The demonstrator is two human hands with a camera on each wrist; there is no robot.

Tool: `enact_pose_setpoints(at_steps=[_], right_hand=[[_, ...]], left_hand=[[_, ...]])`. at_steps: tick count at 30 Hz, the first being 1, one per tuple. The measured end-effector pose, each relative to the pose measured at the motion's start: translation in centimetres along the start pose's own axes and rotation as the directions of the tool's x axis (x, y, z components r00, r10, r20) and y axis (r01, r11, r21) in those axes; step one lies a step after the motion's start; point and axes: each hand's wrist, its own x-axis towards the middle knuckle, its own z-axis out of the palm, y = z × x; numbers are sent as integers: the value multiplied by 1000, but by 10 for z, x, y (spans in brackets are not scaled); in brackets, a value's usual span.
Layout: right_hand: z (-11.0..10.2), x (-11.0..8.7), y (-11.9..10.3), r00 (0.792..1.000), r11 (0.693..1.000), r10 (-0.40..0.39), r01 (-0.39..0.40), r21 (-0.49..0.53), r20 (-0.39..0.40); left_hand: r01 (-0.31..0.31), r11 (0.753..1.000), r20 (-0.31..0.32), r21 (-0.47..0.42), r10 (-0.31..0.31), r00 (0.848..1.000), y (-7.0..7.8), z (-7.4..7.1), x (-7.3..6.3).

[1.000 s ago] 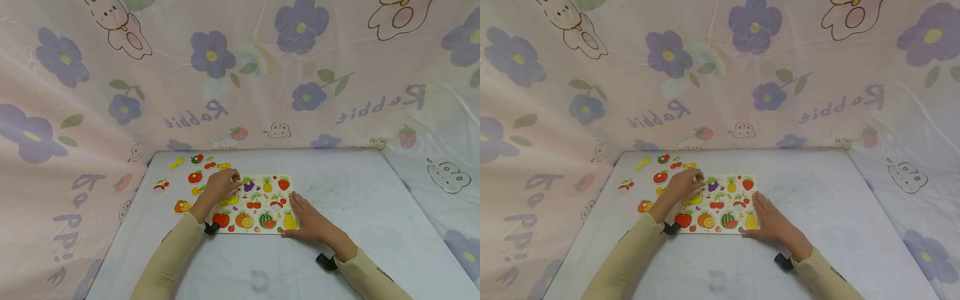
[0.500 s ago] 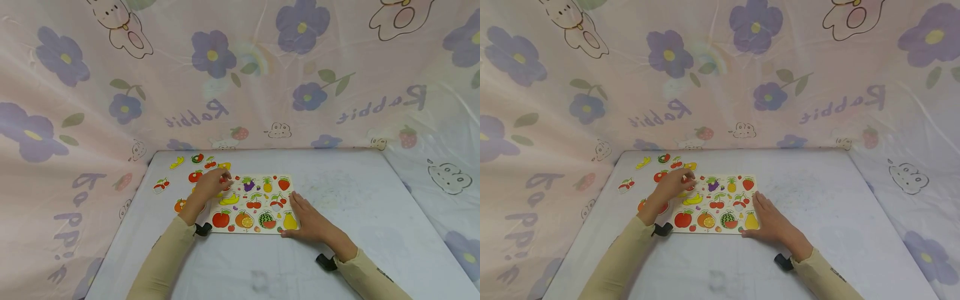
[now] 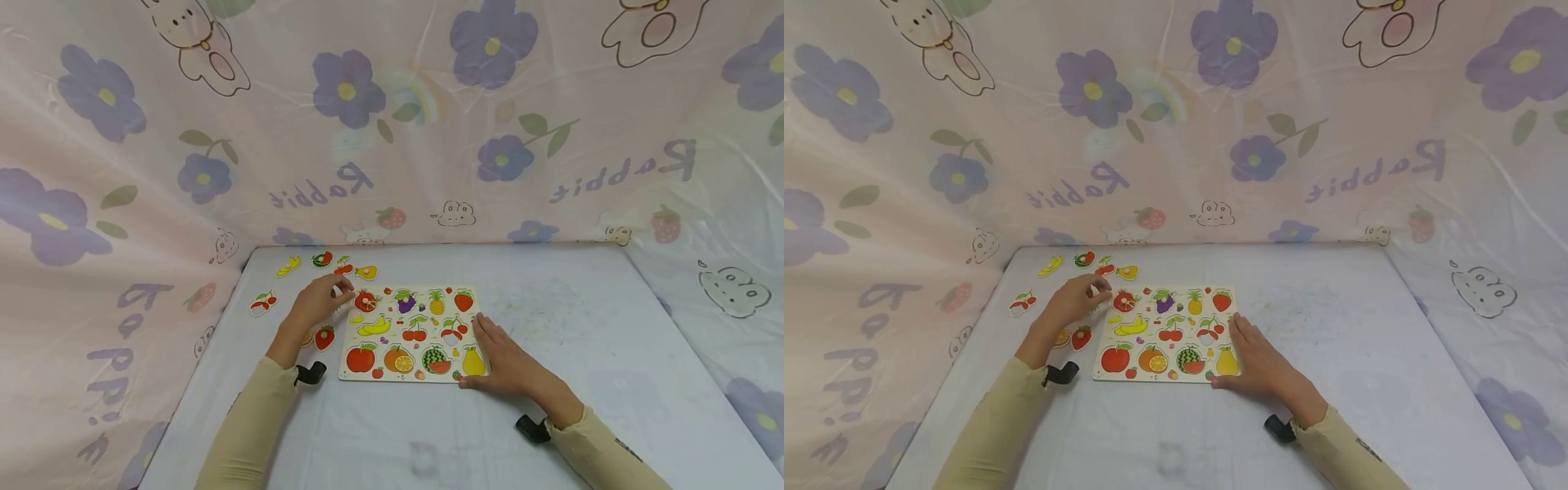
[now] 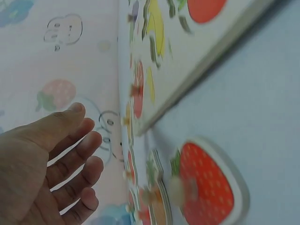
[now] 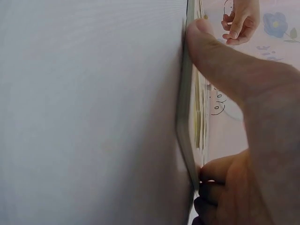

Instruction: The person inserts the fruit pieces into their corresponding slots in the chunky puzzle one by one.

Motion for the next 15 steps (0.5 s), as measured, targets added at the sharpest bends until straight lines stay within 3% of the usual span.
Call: enact_pose_setpoints(at_steps=[6, 15], right_hand=[[-1, 0, -1, 1000, 1000, 5, -6, 8, 3], [-1, 0, 0, 1000, 1000, 14, -14, 5, 8]], left_hand=[[22, 1000, 0, 2, -22, 1000, -15, -5, -3], [51, 998, 58, -22, -49, 997, -32, -8, -10]])
